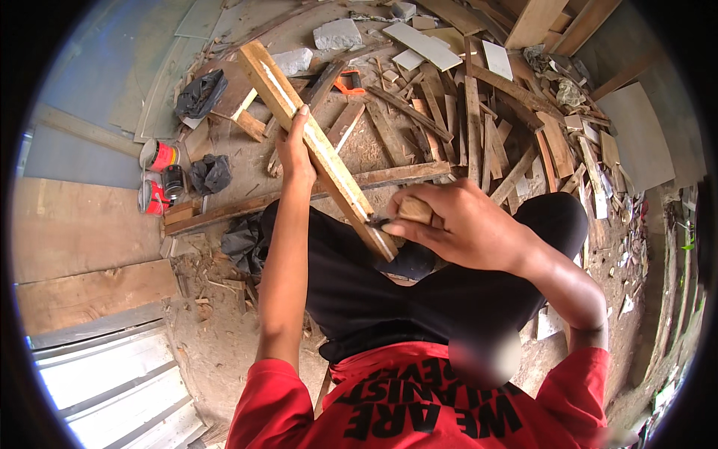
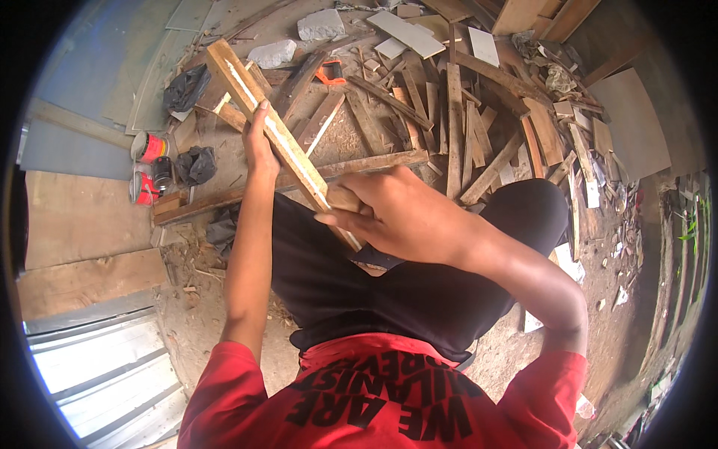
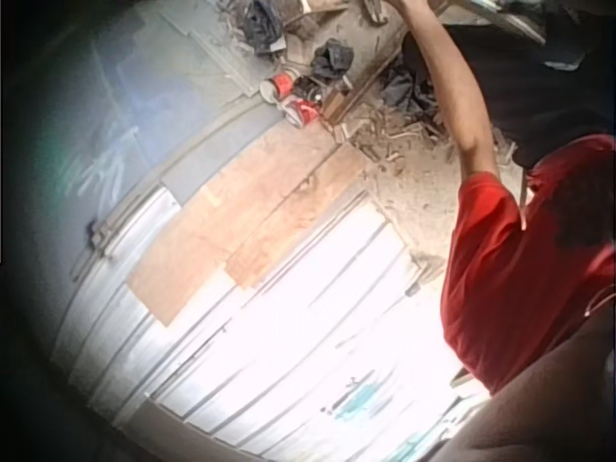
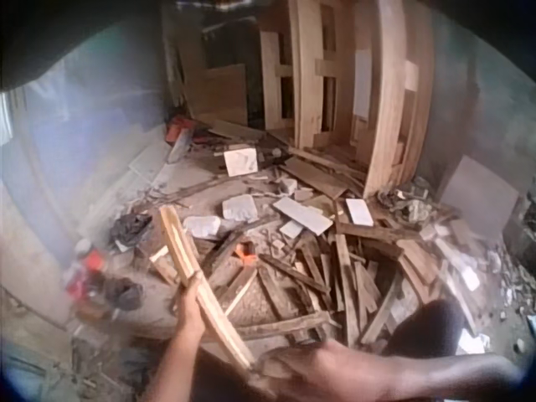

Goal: The person sits on the ground and uses a hammer to break wooden planks into smaller pieces. They repeatedly pick up planks, strike them, and separate the resulting fragments, occasionally moving debris aside.

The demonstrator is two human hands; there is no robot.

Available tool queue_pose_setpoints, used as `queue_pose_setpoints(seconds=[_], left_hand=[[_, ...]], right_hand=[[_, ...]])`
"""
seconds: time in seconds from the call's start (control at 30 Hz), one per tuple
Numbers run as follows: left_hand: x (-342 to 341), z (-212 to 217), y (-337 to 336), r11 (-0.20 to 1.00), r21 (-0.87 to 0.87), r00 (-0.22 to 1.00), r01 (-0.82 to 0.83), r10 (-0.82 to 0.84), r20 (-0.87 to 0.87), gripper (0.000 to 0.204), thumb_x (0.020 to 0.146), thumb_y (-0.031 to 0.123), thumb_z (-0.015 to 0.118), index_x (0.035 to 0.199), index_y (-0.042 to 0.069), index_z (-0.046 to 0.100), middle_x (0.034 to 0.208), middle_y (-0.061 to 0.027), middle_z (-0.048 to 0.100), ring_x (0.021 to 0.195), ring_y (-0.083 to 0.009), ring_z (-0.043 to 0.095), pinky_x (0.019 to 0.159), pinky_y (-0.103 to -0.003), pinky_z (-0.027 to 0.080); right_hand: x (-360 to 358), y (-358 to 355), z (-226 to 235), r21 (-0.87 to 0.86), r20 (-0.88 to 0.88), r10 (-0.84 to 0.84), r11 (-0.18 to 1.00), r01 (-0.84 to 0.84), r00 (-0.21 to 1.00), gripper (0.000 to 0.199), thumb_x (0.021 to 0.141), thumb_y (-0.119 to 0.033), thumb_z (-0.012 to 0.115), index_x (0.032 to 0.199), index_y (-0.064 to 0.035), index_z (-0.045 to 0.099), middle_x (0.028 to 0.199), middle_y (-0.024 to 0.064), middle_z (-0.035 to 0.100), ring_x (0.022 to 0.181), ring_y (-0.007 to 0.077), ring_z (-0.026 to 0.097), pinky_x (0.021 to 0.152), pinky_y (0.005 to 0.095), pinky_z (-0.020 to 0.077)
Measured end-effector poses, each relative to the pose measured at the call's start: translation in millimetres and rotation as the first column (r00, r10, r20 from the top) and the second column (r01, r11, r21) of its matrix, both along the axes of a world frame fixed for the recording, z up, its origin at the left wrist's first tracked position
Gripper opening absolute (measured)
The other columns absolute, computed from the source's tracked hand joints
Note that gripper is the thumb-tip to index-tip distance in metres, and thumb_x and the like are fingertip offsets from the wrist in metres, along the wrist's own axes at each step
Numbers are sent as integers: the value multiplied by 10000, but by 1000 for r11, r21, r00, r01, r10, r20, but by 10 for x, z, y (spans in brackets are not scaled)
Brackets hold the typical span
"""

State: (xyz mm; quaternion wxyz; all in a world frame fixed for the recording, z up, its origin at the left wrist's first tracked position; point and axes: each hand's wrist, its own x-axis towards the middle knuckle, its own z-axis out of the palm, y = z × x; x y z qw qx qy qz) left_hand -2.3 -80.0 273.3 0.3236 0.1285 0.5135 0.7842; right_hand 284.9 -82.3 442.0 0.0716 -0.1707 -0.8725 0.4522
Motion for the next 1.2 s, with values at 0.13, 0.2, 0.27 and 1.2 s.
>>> queue_pose_setpoints(seconds=[0.13,0.2,0.27,1.2], left_hand=[[32,-13,63,999,27,998,43,-44,42,570,829,368,709,1210,-9,515,1047,-98,543,945,-202,553,805,-352,464],[142,-25,110,998,-17,998,59,-58,39,484,847,444,649,1137,65,567,944,-48,543,818,-179,541,710,-341,460],[168,-209,89,996,27,991,86,-88,102,461,858,434,623,1125,63,562,943,-53,540,788,-176,539,699,-341,460],[-864,-1036,603,782,-622,947,-47,-164,-277,461,740,223,772,1007,-118,612,916,-186,672,828,-226,669,754,-372,538]], right_hand=[[-210,60,-337,227,-438,-58,959,173,897,254,913,-214,671,887,33,614,655,145,600,575,277,621,557,376,474],[-230,-37,-356,-158,-327,-324,945,286,888,251,936,-202,646,836,22,594,600,92,570,518,162,558,508,324,436],[-392,-187,-465,-546,-383,-523,793,270,761,253,977,-218,605,820,-22,574,611,-32,522,554,30,444,474,247,355],[310,-909,-460,275,-289,-289,888,368,913,349,872,-162,627,581,-54,467,516,-11,423,447,117,392,436,314,328]])
